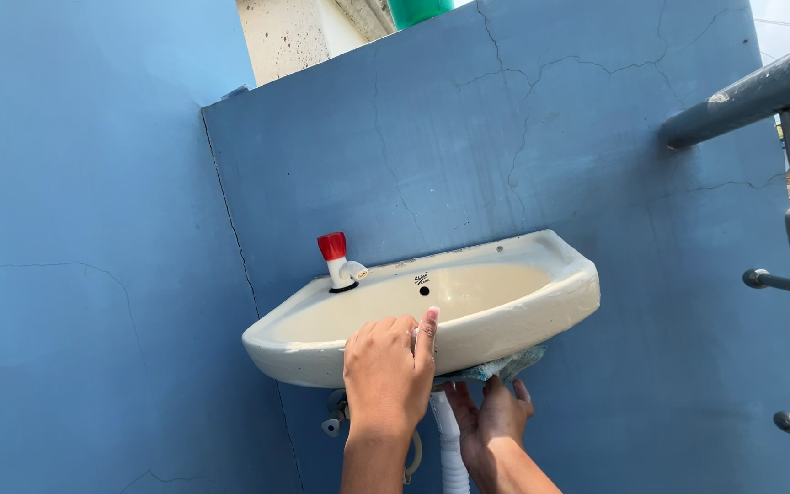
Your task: The person cleans the exterior and underside of a white wall-mounted sink using a blue sponge with soapy lather, moving the sponge across the porcelain surfaces.
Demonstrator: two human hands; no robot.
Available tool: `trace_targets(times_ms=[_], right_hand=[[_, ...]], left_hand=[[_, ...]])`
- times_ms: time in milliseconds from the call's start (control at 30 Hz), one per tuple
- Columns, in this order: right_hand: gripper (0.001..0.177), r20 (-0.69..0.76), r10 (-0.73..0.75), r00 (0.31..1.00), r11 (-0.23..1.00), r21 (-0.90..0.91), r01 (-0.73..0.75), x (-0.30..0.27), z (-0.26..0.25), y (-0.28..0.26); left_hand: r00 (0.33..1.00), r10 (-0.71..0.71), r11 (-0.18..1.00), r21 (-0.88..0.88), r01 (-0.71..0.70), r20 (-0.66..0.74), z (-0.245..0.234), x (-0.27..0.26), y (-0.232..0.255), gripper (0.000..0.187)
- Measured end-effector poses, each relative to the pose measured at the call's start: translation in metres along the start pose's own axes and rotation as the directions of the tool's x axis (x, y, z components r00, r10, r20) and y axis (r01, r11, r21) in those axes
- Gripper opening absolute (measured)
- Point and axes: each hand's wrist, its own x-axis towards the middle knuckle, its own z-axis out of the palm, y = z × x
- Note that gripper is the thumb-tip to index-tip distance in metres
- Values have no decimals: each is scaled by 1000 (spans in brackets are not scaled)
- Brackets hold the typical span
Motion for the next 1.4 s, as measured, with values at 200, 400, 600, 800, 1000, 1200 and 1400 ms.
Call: trace_targets(times_ms=[200,400,600,800,1000,1200,1400], right_hand=[[59,287,-784,550,415,-416,809,-18,19,-50],[63,786,-610,-98,-574,-354,738,-22,19,-39],[65,930,-296,-219,-788,-108,606,-2,-9,-31],[67,833,-547,-84,-574,-300,762,19,-23,-92],[60,911,-318,-262,-771,-87,631,-21,0,-36],[57,913,-26,-407,-793,230,565,-20,8,-59],[35,925,-244,-290,-777,-7,629,24,14,-126]], left_hand=[[1000,-19,999,37,20,-25,5,-1,-1,60],[995,21,997,-70,-27,-93,13,2,-12,47],[998,-52,994,-96,55,34,6,6,-24,56],[998,-61,975,-212,65,24,6,6,-25,64],[999,-29,959,-283,19,-31,12,9,-35,70],[972,-213,937,-259,233,104,0,16,-45,59],[975,-202,950,-225,218,91,4,12,-36,66]])
